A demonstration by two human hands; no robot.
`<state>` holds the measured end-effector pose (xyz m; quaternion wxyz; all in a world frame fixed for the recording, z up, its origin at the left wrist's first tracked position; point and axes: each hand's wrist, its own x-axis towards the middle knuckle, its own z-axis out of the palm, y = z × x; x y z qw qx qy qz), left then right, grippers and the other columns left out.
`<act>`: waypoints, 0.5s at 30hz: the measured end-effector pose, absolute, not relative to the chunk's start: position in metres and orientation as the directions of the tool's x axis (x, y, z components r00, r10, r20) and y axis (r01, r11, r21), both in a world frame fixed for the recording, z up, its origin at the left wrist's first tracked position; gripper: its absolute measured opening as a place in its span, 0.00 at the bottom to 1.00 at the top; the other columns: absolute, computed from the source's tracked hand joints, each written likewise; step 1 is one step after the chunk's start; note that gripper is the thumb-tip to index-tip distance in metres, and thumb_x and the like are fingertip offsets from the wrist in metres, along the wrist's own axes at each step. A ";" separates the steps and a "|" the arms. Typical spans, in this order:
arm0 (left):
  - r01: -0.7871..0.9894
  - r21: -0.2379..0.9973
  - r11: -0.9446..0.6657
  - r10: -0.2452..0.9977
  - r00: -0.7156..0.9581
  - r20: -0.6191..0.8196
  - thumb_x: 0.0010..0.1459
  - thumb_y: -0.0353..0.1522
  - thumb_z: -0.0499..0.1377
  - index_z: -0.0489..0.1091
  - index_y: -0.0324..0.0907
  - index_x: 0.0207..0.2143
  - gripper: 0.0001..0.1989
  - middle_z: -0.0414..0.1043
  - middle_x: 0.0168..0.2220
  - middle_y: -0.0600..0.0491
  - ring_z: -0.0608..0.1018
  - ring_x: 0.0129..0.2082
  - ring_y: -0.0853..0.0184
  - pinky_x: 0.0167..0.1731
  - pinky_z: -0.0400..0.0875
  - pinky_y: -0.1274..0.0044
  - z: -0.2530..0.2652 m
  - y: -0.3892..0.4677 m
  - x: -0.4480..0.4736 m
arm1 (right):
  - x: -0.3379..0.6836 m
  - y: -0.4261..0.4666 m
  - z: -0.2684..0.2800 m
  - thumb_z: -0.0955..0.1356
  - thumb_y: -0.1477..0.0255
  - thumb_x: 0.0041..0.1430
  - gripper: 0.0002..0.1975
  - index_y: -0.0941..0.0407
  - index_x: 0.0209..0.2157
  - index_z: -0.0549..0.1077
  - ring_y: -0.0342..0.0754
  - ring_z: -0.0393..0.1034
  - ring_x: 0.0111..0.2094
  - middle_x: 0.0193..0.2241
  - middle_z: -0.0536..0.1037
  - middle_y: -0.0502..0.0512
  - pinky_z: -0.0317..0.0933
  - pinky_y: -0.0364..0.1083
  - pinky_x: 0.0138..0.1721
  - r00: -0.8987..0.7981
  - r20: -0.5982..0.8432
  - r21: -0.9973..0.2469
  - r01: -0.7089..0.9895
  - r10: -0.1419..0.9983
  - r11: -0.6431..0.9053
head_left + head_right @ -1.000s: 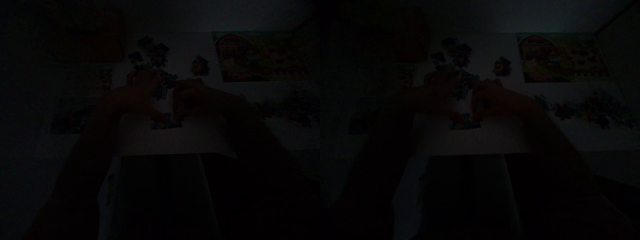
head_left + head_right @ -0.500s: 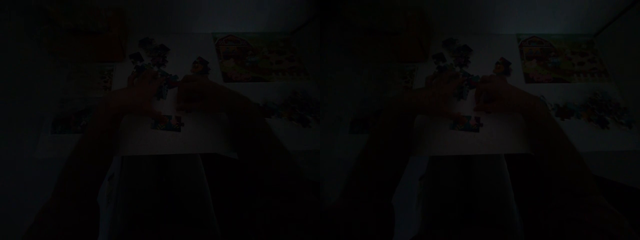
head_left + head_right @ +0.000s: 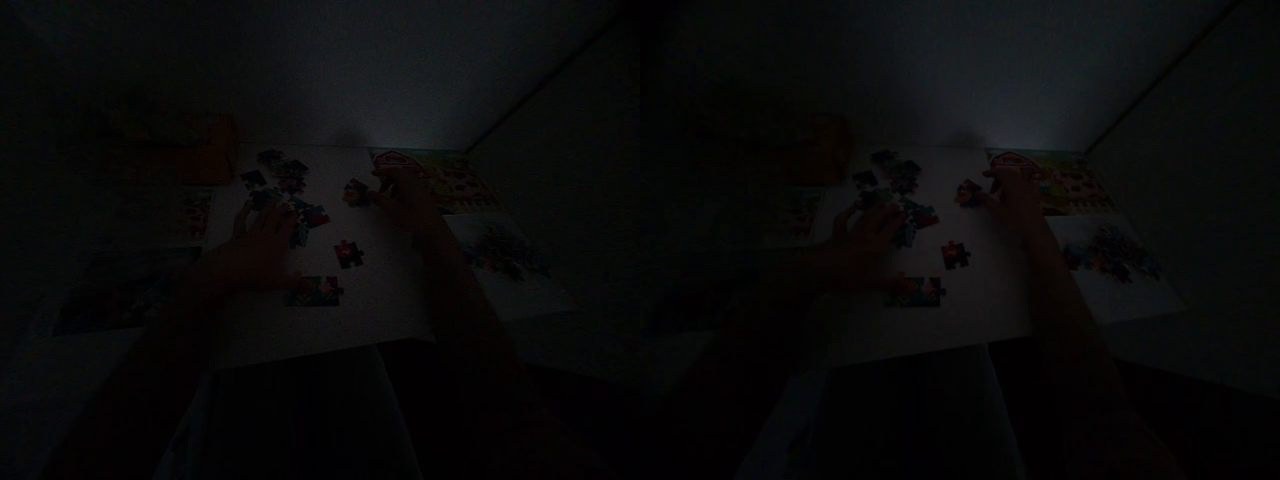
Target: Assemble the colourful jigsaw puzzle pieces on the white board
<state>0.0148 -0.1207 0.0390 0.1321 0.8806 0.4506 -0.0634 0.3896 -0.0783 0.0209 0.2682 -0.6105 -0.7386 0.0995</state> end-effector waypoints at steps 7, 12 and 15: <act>0.798 0.165 -0.580 0.782 0.602 -0.163 0.55 0.72 0.67 0.46 0.51 0.89 0.71 0.46 0.88 0.37 0.46 0.88 0.34 0.83 0.30 0.42 0.051 -0.119 0.015 | 0.371 -0.081 0.010 0.79 0.48 0.65 0.26 0.48 0.57 0.87 0.74 0.76 0.64 0.59 0.84 0.68 0.64 0.75 0.68 -0.062 0.265 -0.366 0.917 0.962 0.160; 0.849 0.200 -0.488 0.844 0.518 -0.138 0.62 0.72 0.60 0.48 0.45 0.88 0.66 0.44 0.88 0.34 0.47 0.88 0.34 0.83 0.35 0.42 0.060 -0.108 0.012 | 0.368 -0.082 0.020 0.81 0.48 0.62 0.22 0.48 0.49 0.88 0.69 0.82 0.51 0.49 0.88 0.63 0.69 0.71 0.62 -0.059 0.219 -0.423 0.894 0.974 0.150; 0.863 0.198 -0.466 0.854 0.497 -0.156 0.59 0.73 0.63 0.47 0.46 0.88 0.69 0.44 0.88 0.33 0.46 0.88 0.32 0.83 0.34 0.41 0.056 -0.102 0.005 | 0.368 -0.082 0.025 0.82 0.50 0.60 0.21 0.47 0.48 0.87 0.65 0.82 0.45 0.46 0.90 0.60 0.72 0.68 0.56 -0.040 0.171 -0.475 0.872 0.984 0.118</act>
